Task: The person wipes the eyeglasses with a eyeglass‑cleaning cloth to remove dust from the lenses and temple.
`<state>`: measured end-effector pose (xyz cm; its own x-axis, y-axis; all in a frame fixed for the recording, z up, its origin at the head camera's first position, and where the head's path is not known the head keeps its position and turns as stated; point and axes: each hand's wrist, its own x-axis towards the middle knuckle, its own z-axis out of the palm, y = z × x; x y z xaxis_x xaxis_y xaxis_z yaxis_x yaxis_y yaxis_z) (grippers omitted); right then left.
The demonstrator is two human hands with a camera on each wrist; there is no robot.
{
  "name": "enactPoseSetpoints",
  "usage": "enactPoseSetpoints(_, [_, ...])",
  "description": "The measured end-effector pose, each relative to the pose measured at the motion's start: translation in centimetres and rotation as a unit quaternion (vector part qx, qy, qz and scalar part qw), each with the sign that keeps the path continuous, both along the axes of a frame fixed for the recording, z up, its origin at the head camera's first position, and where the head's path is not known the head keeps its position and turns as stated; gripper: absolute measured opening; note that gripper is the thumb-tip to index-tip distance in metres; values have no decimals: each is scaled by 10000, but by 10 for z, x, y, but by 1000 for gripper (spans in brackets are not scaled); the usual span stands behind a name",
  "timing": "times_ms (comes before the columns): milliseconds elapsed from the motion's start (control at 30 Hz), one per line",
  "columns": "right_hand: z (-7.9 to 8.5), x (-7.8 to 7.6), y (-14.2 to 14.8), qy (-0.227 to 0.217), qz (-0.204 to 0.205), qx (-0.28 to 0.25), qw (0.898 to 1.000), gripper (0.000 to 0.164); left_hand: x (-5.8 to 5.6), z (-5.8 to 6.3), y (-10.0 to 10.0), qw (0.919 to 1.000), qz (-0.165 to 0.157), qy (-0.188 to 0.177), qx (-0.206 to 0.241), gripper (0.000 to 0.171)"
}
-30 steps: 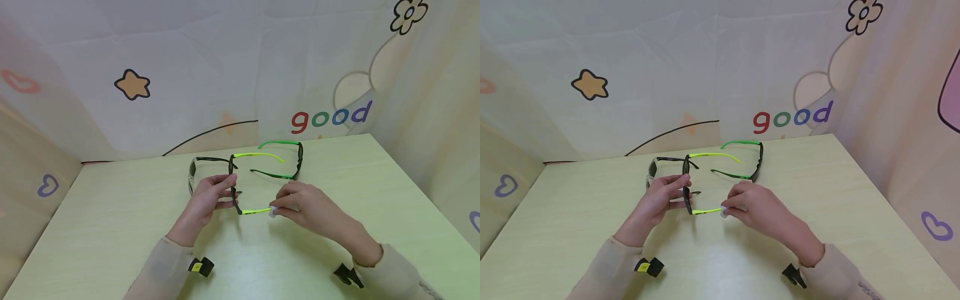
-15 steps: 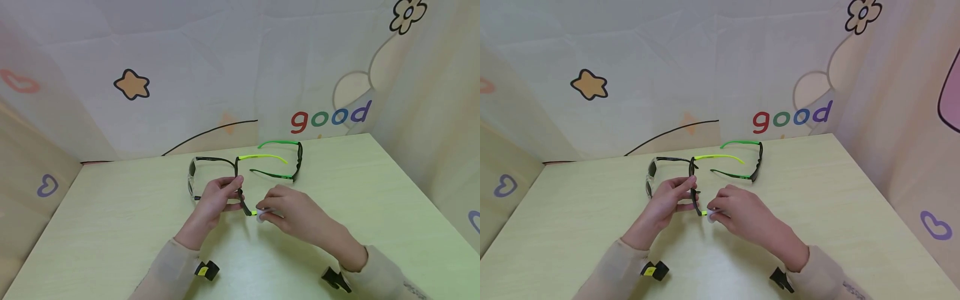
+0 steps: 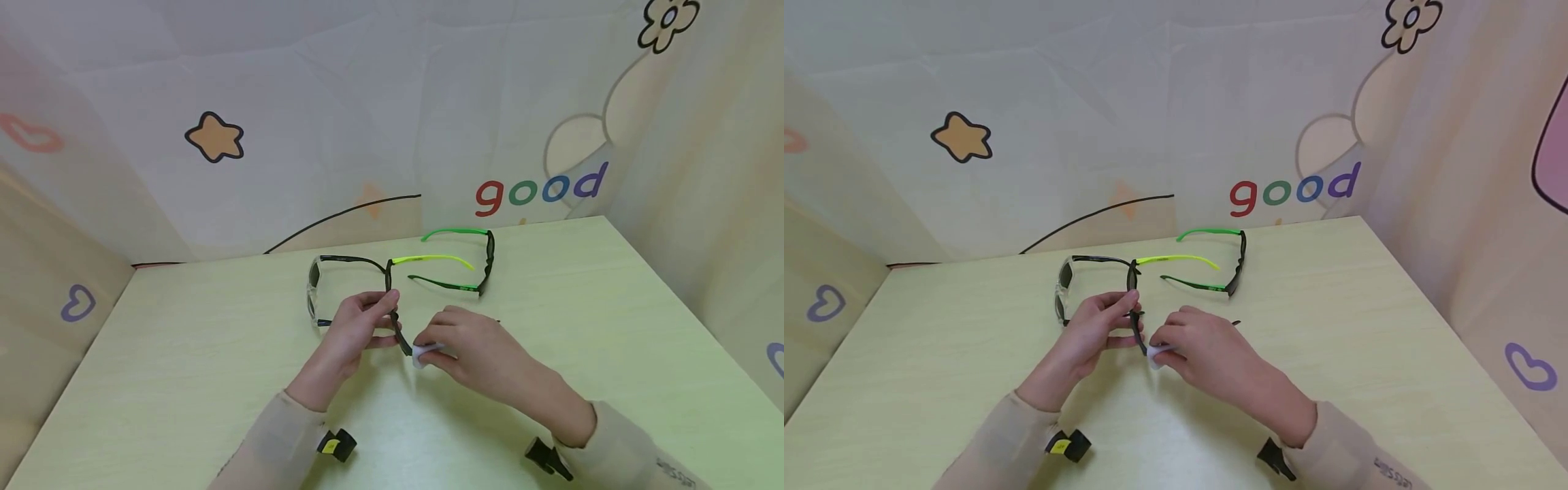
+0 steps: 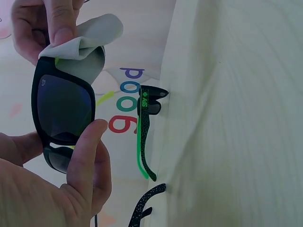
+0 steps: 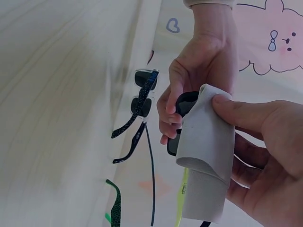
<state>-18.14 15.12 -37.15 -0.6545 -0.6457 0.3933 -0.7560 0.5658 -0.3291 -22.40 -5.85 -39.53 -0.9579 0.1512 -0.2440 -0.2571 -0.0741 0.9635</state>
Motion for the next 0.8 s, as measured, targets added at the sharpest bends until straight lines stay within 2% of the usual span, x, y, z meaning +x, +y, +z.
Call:
enactPoseSetpoints(333, [1, 2, 10, -237, -48, 203, 9995, 12, 0, 0, -7, 9997, -192, 3, -163, 45])
enactPoseSetpoints(633, [0, -3, 28, -461, -133, 219, 9986, 12, 0, 3, -17, 9994, -274, -9, -221, 45])
enactPoseSetpoints(800, [-1, -10, 40, -599, -7, 49, 9982, 13, -1, 4, -22, 9992, -305, 7, -275, 46])
